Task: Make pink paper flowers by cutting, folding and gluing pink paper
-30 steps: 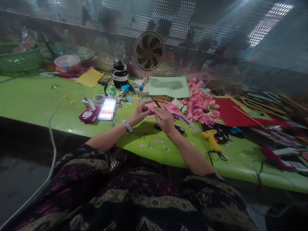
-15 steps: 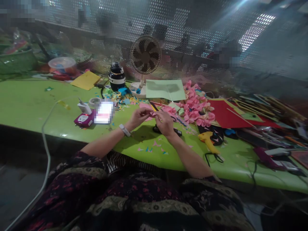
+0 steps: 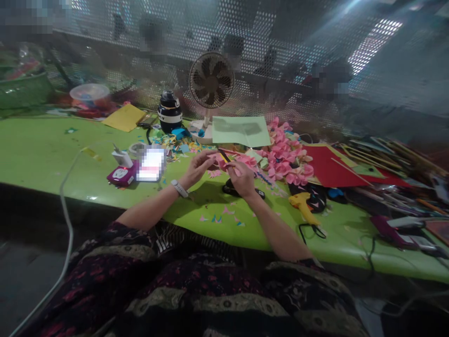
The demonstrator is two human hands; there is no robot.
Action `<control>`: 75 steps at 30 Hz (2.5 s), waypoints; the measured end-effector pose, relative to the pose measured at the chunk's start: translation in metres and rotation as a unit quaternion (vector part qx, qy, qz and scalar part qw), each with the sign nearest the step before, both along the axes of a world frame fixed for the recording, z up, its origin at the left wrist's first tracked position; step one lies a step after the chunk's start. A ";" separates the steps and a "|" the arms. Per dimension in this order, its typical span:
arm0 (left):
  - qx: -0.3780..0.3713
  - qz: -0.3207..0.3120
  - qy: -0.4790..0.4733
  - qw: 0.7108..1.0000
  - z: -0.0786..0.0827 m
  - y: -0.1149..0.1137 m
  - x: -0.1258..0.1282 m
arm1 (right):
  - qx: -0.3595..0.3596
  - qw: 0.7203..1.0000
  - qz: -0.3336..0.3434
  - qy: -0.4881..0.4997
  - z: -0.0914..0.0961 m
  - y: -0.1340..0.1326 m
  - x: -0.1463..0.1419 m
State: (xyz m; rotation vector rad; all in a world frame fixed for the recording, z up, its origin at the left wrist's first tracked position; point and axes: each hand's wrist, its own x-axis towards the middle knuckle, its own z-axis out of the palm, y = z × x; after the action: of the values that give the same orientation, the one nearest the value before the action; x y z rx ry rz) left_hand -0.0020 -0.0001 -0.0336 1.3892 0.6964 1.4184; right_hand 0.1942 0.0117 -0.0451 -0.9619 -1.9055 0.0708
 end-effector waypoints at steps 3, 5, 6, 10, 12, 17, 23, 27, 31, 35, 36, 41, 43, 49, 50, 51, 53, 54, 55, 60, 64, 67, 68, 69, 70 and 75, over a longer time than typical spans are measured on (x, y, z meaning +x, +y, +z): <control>-0.015 -0.001 -0.005 1.000 0.001 0.001 -0.003 | -0.004 1.000 0.003 0.022 0.003 -0.001 0.000; -0.013 -0.004 -0.001 1.000 0.000 0.002 -0.003 | -0.001 1.000 0.010 0.028 0.005 -0.003 0.000; -0.011 -0.005 0.002 1.000 -0.001 0.002 -0.003 | 0.000 0.999 0.015 0.029 0.005 -0.003 0.000; -0.009 -0.012 0.003 1.000 0.000 0.001 -0.002 | 0.005 0.999 0.035 0.022 0.007 -0.005 0.000; -0.014 -0.018 0.000 1.000 0.001 0.000 -0.002 | 0.004 0.999 0.037 0.015 0.007 -0.006 0.001; -0.018 -0.028 -0.008 0.999 0.001 0.001 -0.002 | 0.004 0.999 0.034 0.010 0.008 -0.007 0.002; -0.022 -0.033 -0.008 0.999 0.002 -0.001 -0.003 | 0.000 0.999 0.030 0.013 0.007 -0.005 0.002; -0.026 -0.038 -0.004 0.999 0.003 -0.001 -0.004 | 0.001 0.999 0.034 0.010 0.007 -0.005 0.003; -0.012 -0.042 -0.002 0.999 0.001 -0.001 -0.005 | 0.006 0.999 0.038 0.006 0.007 -0.005 0.002; -0.003 -0.037 0.003 0.999 -0.001 0.000 -0.006 | 0.005 0.999 0.034 0.003 0.006 -0.005 0.001; -0.002 -0.036 0.004 0.999 -0.001 0.000 -0.006 | 0.005 0.999 0.036 0.003 0.006 -0.006 0.001; 0.010 -0.034 0.007 0.999 0.000 0.002 -0.006 | 0.000 0.999 0.045 -0.006 0.007 -0.005 0.002; 0.017 -0.032 0.007 0.999 -0.001 0.003 -0.005 | -0.002 0.999 0.043 -0.008 0.006 -0.004 0.002; 0.024 -0.024 0.016 0.999 -0.005 0.007 -0.007 | 0.004 0.999 0.044 -0.001 0.004 -0.003 0.002; 0.027 -0.021 0.018 0.999 -0.006 0.008 -0.007 | 0.004 0.999 0.040 -0.002 0.004 -0.003 0.003; 0.031 -0.019 0.020 0.999 -0.007 0.009 -0.007 | 0.005 0.999 0.035 -0.004 0.004 -0.003 0.003; 0.047 -0.013 0.027 0.998 -0.009 0.011 -0.007 | 0.017 1.000 0.024 -0.010 0.005 -0.002 0.004; 0.057 -0.009 0.031 0.998 -0.010 0.013 -0.007 | 0.028 0.999 0.019 -0.017 0.005 -0.002 0.004; 0.068 -0.004 0.036 0.997 -0.010 0.014 -0.007 | 0.041 0.999 0.014 -0.028 0.005 -0.002 0.004; 0.137 0.038 0.113 0.983 -0.011 0.013 -0.006 | 0.084 0.989 -0.009 -0.118 0.007 -0.002 0.005; 0.181 0.021 0.181 0.967 -0.014 0.011 -0.005 | 0.091 0.982 -0.015 -0.167 0.008 -0.004 0.004; 0.223 0.035 0.217 0.950 -0.016 0.012 -0.004 | 0.099 0.979 -0.011 -0.177 0.007 -0.005 0.003; 0.238 0.050 0.231 0.942 -0.017 0.013 -0.004 | 0.101 0.979 -0.011 -0.174 0.008 -0.006 0.003; 0.252 0.067 0.248 0.933 -0.018 0.014 -0.005 | 0.101 0.980 -0.011 -0.170 0.009 -0.007 0.003; 0.267 0.085 0.267 0.922 -0.018 0.014 -0.006 | 0.099 0.981 -0.011 -0.165 0.010 -0.008 0.003; 0.303 0.151 0.370 0.865 -0.020 0.015 -0.011 | 0.065 0.986 -0.006 -0.152 0.015 -0.012 0.001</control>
State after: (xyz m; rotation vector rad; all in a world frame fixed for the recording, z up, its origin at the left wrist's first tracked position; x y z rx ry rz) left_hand -0.0129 0.0144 -0.0532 2.4789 1.0320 1.3815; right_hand 0.1954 -0.0007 -0.0302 -0.9365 -2.1511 -0.2169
